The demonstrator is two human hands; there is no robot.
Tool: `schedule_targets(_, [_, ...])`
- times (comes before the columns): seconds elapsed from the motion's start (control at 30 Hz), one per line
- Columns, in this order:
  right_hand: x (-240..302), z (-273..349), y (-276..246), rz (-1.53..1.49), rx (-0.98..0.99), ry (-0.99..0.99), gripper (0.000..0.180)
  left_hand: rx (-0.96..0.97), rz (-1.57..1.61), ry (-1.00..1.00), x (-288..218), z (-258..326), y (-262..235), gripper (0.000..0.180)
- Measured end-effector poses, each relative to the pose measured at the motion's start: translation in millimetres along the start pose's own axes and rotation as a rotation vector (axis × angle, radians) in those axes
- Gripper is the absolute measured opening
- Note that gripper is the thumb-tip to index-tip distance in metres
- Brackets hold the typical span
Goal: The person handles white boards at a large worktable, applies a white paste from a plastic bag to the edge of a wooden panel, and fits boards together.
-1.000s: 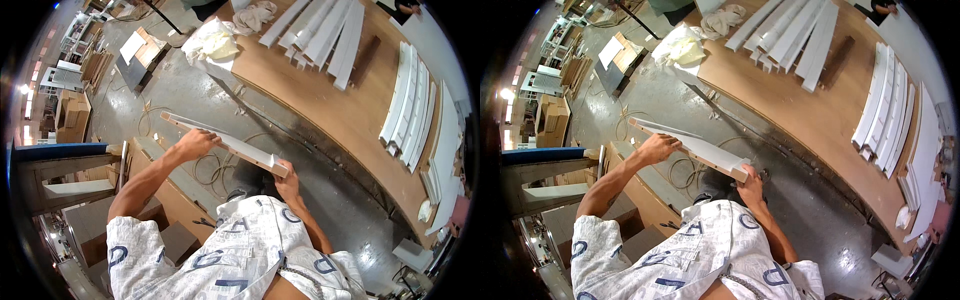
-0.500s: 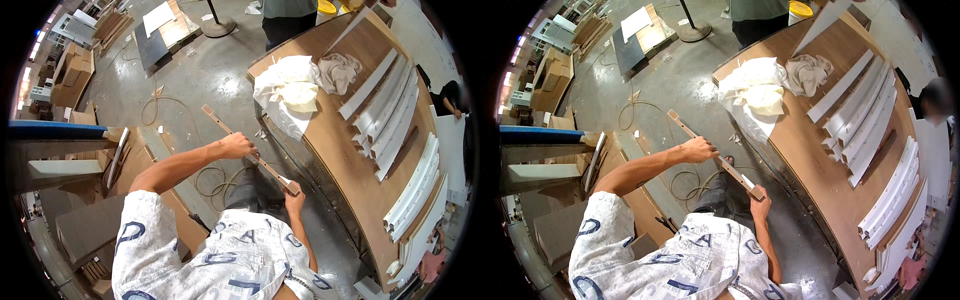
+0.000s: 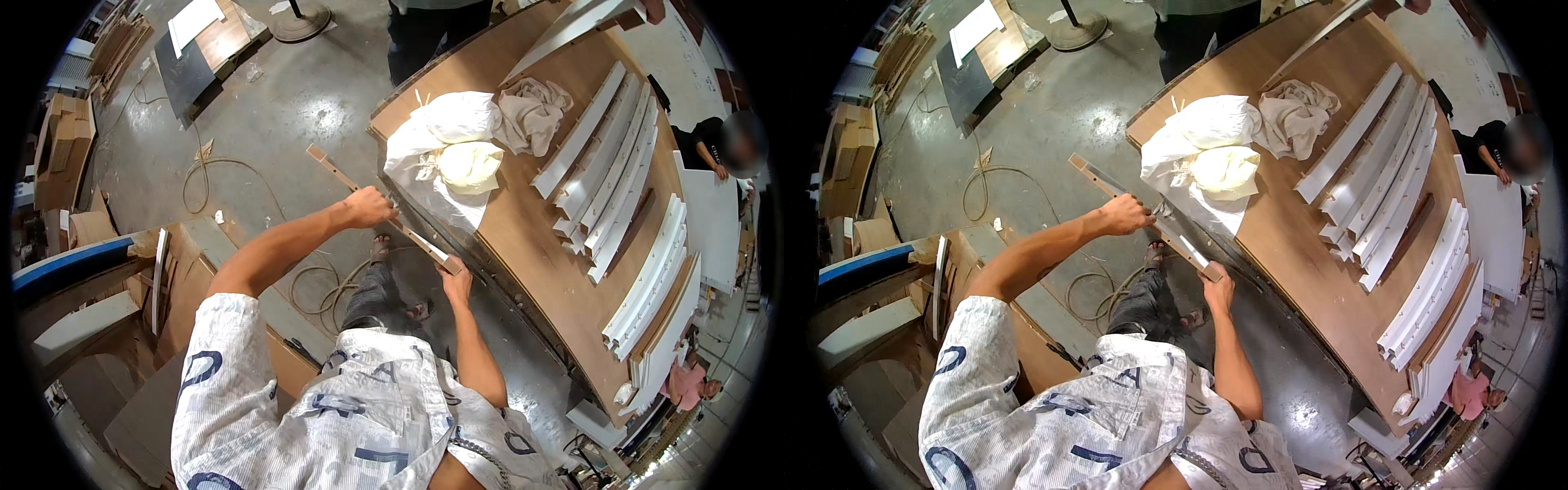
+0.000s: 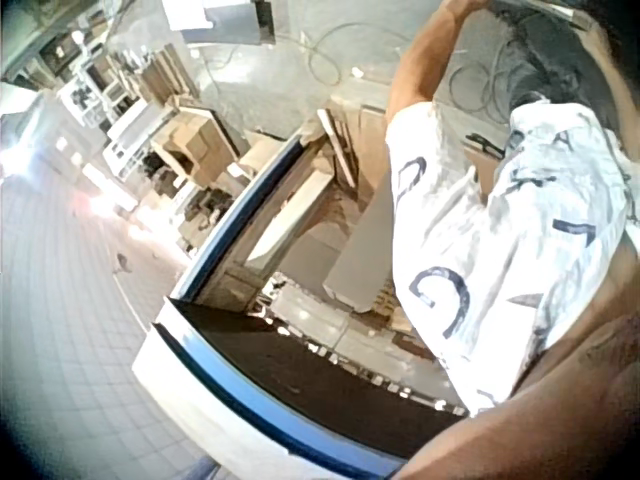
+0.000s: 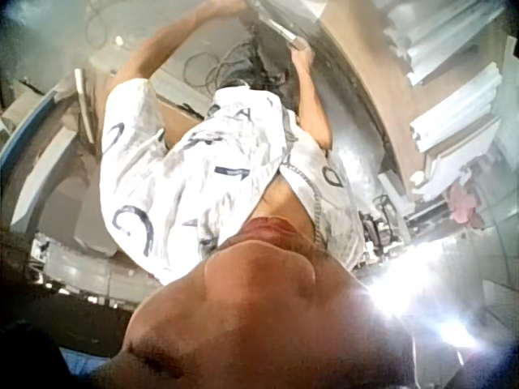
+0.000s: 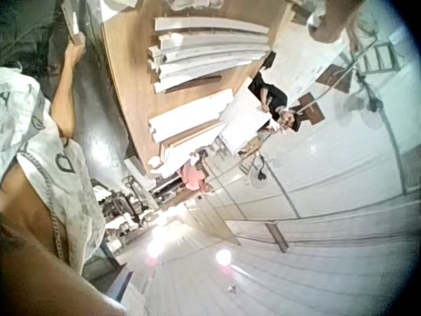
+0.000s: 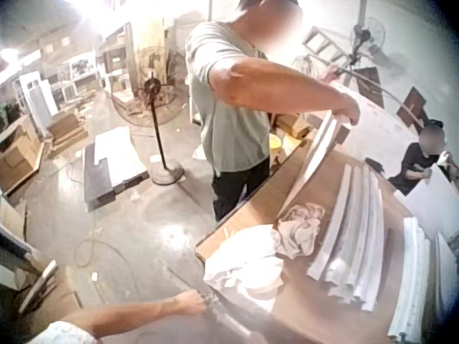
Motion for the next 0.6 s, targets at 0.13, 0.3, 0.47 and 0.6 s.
schedule_targets(0.13, [-13.4, -21.3, 4.8, 0.011, -0.038, 0.022, 0.04, -0.04, -0.023, 0.012, 7.7, -16.6, 14.9, 0.031])
schedule_targets(0.3, [-40.9, -42.1, -8.0, -0.006, -0.042, 0.117, 0.043, -0.141, -0.03, 0.008, 5.9, -43.1, 9.9, 0.029])
schedule_targets(0.47, [-70.1, -68.9, -18.4, 0.095, -0.073, 0.343, 0.051, -0.388, 0.011, -0.147, -7.7, -37.7, -13.2, 0.037])
schedule_targets(0.6, [-49.2, -75.2, -20.8, 0.421, -0.087, 0.21, 0.057, -0.528, 0.289, -0.363, -27.4, -7.7, -34.3, 0.032])
Point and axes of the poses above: each hand's wrist, its own z-axis away from the middle knuckle, its own y-axis out of the palm, x = y × z, the point moved 7 cm from there along -z, towards the middle knuckle, and after that the axes turned 13 degrees about -z, right-handed, at the moved point
